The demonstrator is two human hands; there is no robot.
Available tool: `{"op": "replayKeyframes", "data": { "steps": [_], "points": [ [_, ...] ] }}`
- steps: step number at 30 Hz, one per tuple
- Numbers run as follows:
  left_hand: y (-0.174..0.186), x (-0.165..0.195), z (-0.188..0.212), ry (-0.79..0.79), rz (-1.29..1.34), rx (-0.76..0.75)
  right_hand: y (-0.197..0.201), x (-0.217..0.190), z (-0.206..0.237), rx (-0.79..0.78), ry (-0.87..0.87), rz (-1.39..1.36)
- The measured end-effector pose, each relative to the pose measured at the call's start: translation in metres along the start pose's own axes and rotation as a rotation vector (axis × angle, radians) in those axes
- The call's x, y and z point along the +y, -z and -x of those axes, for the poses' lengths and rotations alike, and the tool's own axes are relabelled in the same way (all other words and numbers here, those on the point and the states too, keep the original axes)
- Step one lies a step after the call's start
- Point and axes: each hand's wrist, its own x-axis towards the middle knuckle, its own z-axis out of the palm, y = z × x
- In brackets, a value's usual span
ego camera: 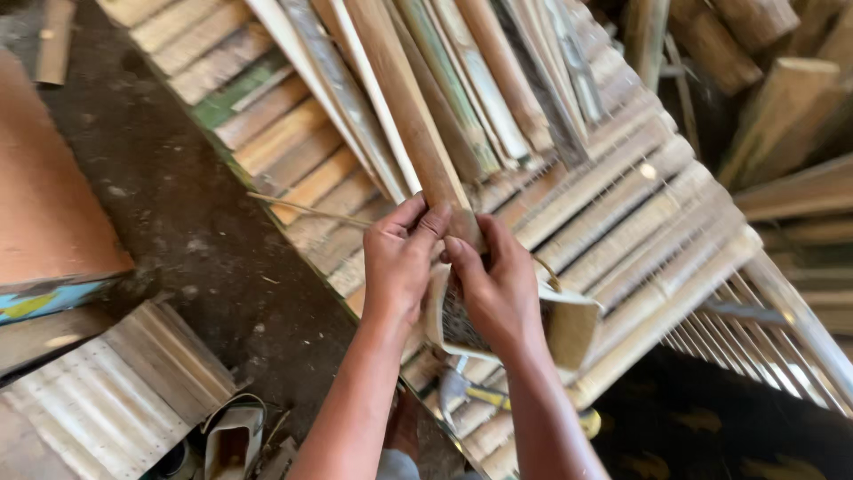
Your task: The person assembles a bamboo frame by repeatedly picking up nails from a container, positioning them between bamboo slats, and hammering them in. The person adjusts the slats and the container as needed while working.
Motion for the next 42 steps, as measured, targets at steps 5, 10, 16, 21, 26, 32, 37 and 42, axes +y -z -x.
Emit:
{"op": "replayKeyframes", "data": {
  "steps": [5,10,16,21,26,32,37,42],
  "points": [
    [-0.068,-0.027,0.084,-0.023,-0.218,-0.195,0.072,0.055,0.104,0.189,0.001,-0.397],
    [-0.129,-0.077,0.127,-0.198,-0.031,-0.365,0.188,0.137,0.189,0.140,-0.201,-0.227],
    [-0.137,-0.150,0.196,0.005,0.088,-0.004,0.411,0.217,0.240,0.047,-0.316,-0.119],
    [-0.141,-0.263,0.270,0.349,0.198,0.028,0.495,0.279,0.157,0.328,-0.149,-0.473],
    [-0.146,-0.337,0.286,0.626,0.236,0.053,0.492,0.282,0.035,0.497,-0.078,-0.257],
    [-0.133,-0.339,0.303,-0.301,-0.974,0.054,0.496,0.264,-0.028,0.573,-0.073,0.159],
    [-0.103,-0.314,0.278,-0.441,-1.507,0.106,0.415,0.255,0.016,0.566,0.663,0.724],
    [-0.089,-0.329,0.278,-0.572,-1.578,0.020,0.264,0.227,0.125,-0.259,0.300,0.517]
  ]
}}
